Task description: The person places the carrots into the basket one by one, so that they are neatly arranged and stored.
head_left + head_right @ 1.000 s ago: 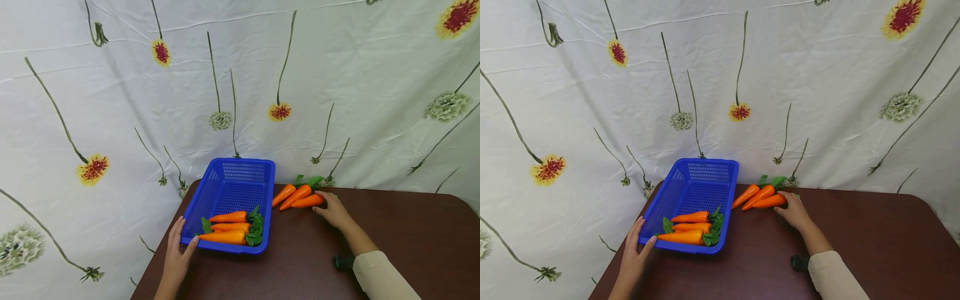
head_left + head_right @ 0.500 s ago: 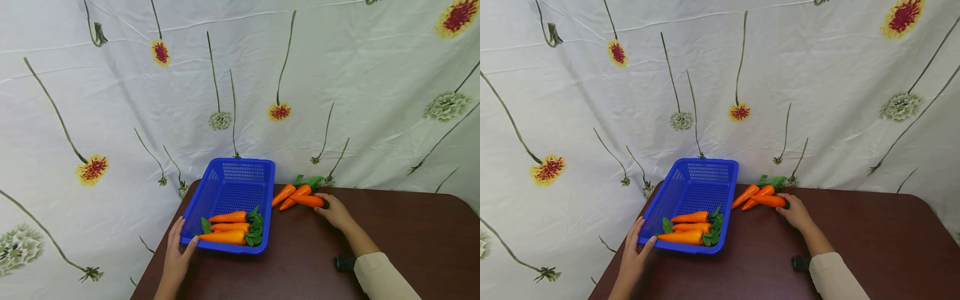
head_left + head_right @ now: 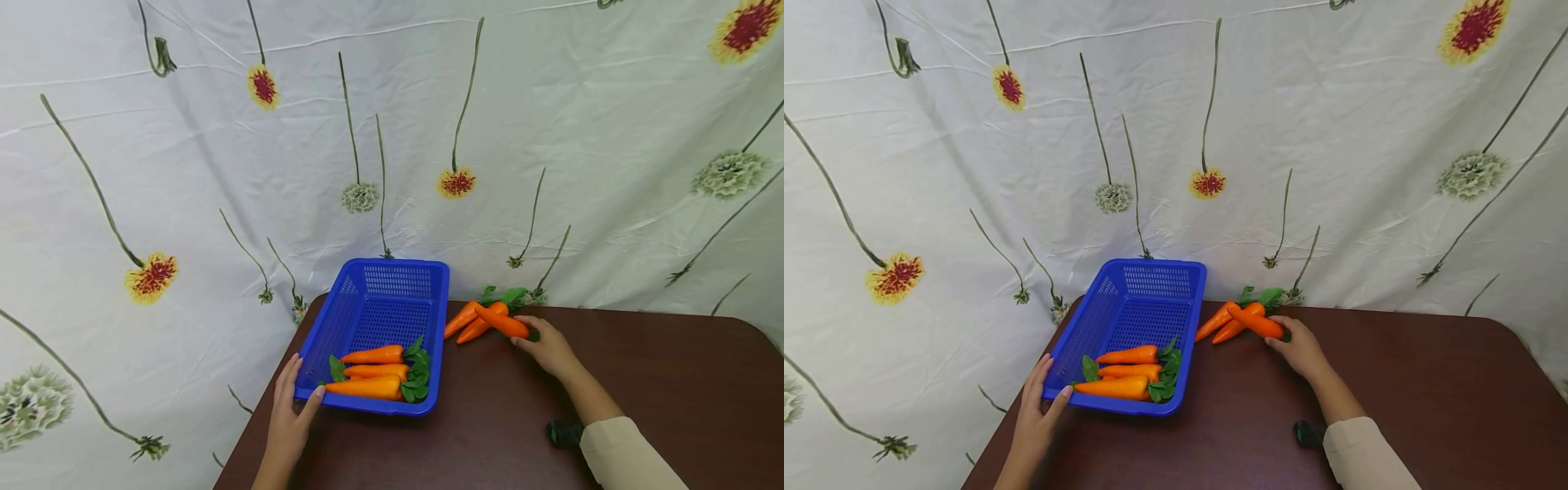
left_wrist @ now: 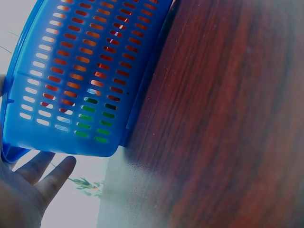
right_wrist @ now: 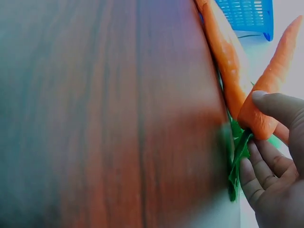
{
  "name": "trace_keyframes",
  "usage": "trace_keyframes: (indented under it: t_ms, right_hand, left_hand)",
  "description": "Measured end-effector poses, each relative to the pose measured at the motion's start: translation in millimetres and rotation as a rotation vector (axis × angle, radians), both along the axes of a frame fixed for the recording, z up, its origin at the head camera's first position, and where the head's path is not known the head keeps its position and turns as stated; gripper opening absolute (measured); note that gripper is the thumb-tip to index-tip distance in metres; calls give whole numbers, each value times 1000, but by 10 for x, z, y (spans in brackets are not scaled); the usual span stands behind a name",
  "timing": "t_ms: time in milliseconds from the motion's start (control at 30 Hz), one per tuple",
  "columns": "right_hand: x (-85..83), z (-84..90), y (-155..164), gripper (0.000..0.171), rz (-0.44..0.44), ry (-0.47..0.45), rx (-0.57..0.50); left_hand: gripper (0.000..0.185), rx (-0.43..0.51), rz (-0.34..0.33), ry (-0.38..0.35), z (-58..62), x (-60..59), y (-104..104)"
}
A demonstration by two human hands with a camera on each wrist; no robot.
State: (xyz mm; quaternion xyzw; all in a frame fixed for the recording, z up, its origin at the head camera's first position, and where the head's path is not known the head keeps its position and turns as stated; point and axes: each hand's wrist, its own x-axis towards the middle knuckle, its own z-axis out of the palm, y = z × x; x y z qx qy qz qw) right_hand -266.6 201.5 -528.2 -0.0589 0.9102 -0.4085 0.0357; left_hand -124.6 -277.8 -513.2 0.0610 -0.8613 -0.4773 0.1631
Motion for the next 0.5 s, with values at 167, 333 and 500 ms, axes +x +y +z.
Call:
trace_keyframes:
  t_ms: [167,333,500]
  right_hand:
    - [38,54,-27,56,-11,49,-16]
    - [78,104,-64,56,-18,88,-37]
    - [136,155,-104,58,-25,119,-46]
  left_hand:
    - [69,1,4,-3,7,0,3]
    - [69,-6,8,-6,16,5,9]
    - [68,-23,18,-13,16,8,16]
